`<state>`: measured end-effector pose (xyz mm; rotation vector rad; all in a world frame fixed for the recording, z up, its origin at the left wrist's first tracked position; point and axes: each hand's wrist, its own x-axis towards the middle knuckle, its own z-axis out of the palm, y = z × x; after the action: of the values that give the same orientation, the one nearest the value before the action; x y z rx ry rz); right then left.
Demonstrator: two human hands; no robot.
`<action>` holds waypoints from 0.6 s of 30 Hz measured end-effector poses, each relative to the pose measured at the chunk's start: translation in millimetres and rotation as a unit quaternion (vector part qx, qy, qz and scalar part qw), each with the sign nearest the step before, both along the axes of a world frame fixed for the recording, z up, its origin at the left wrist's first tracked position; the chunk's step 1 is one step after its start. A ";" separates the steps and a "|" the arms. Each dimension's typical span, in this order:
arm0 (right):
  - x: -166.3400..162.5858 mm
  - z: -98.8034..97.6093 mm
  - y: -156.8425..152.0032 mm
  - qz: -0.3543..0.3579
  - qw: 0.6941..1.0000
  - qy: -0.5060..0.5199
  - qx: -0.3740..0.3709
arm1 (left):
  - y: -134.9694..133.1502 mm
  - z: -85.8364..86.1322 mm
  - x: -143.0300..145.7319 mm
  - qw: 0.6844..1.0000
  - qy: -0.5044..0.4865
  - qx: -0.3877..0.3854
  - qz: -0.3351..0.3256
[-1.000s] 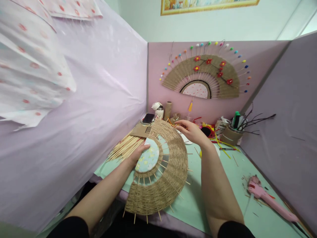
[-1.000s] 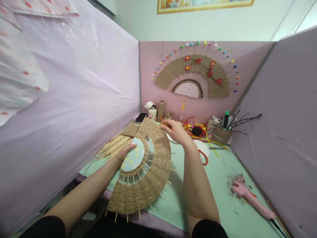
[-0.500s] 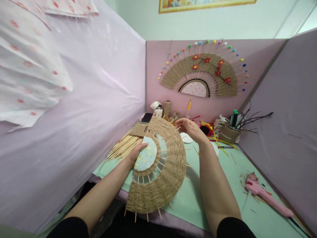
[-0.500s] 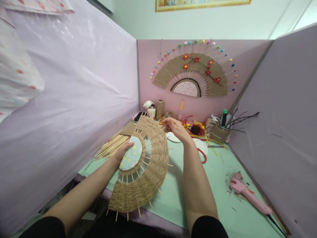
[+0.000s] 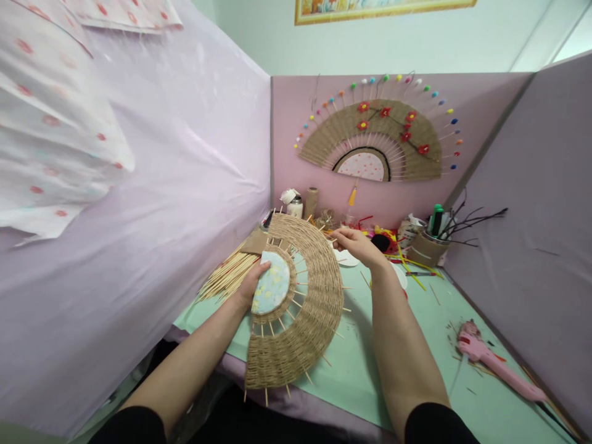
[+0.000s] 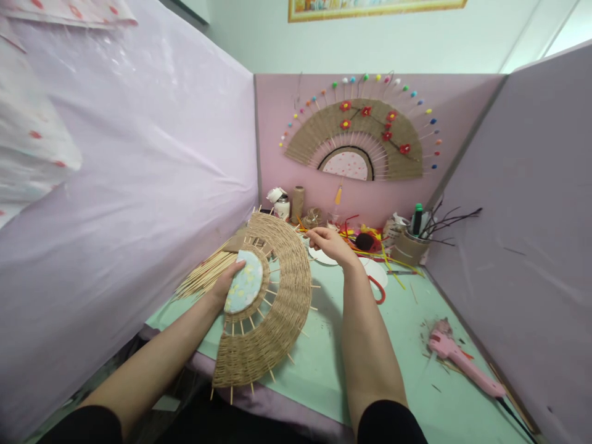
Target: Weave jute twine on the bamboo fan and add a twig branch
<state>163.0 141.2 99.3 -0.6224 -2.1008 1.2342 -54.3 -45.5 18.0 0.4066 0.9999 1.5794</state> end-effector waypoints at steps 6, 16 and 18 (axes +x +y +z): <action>3.4 11.5 -6.5 -0.026 0.995 0.002 0.100 | -0.5 5.3 5.3 1.000 0.001 0.022 0.010; -1.4 30.3 -34.1 -0.067 0.940 -0.080 0.325 | 0.3 4.7 2.8 0.996 0.007 0.038 0.075; -2.4 29.8 -34.8 -0.076 0.938 -0.083 0.329 | 0.5 4.1 1.0 0.996 0.003 0.040 0.076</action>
<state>160.6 106.4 129.1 -0.5705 -2.3625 0.3485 -53.3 -45.0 22.0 0.3972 0.9932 1.7609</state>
